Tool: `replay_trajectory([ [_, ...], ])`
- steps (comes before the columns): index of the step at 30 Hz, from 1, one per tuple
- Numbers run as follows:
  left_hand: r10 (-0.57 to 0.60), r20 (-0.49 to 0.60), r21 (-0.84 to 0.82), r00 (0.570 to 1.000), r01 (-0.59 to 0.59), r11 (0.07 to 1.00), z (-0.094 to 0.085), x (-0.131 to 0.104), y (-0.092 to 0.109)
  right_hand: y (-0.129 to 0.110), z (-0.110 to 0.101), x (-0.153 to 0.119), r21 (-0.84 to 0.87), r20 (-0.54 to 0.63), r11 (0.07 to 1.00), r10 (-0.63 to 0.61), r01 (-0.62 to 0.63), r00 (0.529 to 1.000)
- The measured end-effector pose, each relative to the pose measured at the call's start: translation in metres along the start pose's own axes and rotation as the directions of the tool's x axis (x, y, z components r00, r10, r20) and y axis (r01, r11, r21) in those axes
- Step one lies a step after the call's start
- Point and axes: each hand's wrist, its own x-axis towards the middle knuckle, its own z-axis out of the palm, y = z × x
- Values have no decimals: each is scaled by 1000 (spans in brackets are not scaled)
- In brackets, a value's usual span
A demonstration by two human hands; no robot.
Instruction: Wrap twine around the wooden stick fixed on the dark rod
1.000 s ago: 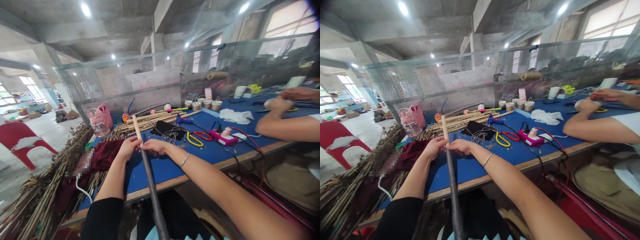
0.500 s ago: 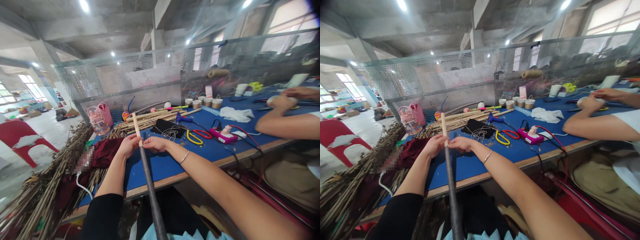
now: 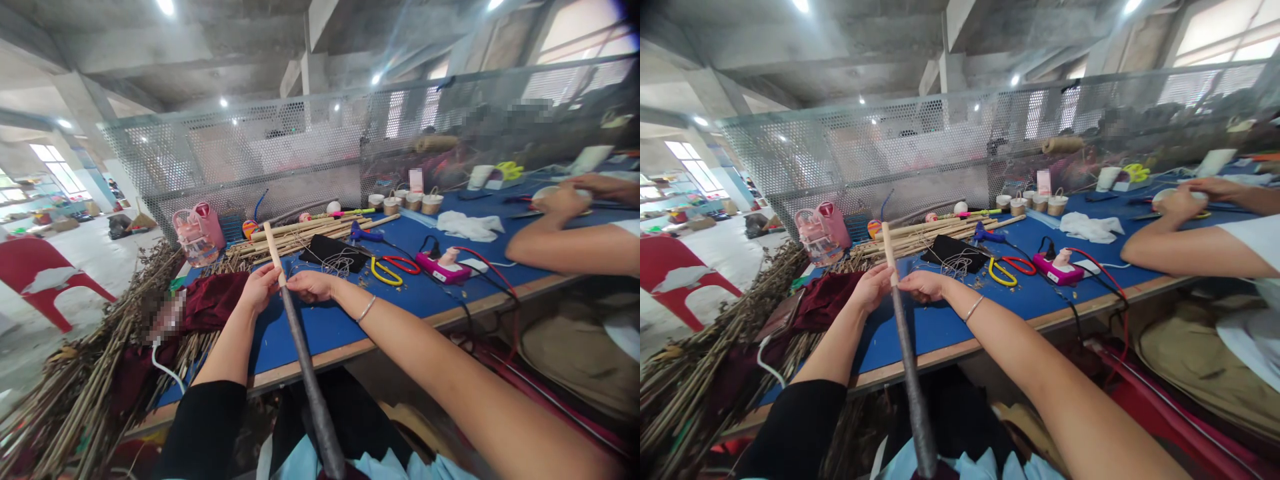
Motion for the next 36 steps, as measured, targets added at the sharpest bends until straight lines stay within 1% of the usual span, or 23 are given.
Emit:
replay_trajectory([
  [3,22,-29,23,999,-22,1000,4,1,-2,-1,-4,-1,-9,-20,1000,-24,24,1000],
  [7,8,-42,91,999,-4,996,3,1,1,-1,-5,1,-57,-53,998,-23,20,998],
  [11,-26,4,116,1000,25,993,-2,-2,7,0,-3,2,-39,-48,999,-15,13,999],
  [14,-43,48,112,998,38,993,-5,-4,10,1,-4,2,-38,-44,999,-38,37,998],
  [16,-54,59,114,997,47,992,-5,-4,10,1,-4,1,-59,-58,997,-51,47,997],
  [22,-20,-1,128,1000,20,992,-5,0,1,2,-4,3,-128,-105,991,-62,48,993],
  [24,-20,1,132,1000,19,991,-6,0,1,2,-4,3,-119,-102,992,-46,34,994],
  [26,-27,28,127,999,24,992,-6,-1,4,1,-2,2,-90,-87,996,-21,13,996],
  [31,-31,97,109,995,21,994,-2,-6,11,-2,5,0,-3,-14,999,54,-54,998],
  [33,-15,91,109,996,5,994,-1,-5,10,-3,7,0,8,-15,999,49,-49,999],
  [36,13,50,122,999,-19,992,-2,-2,6,-2,8,2,-18,-43,999,33,-34,999],
])
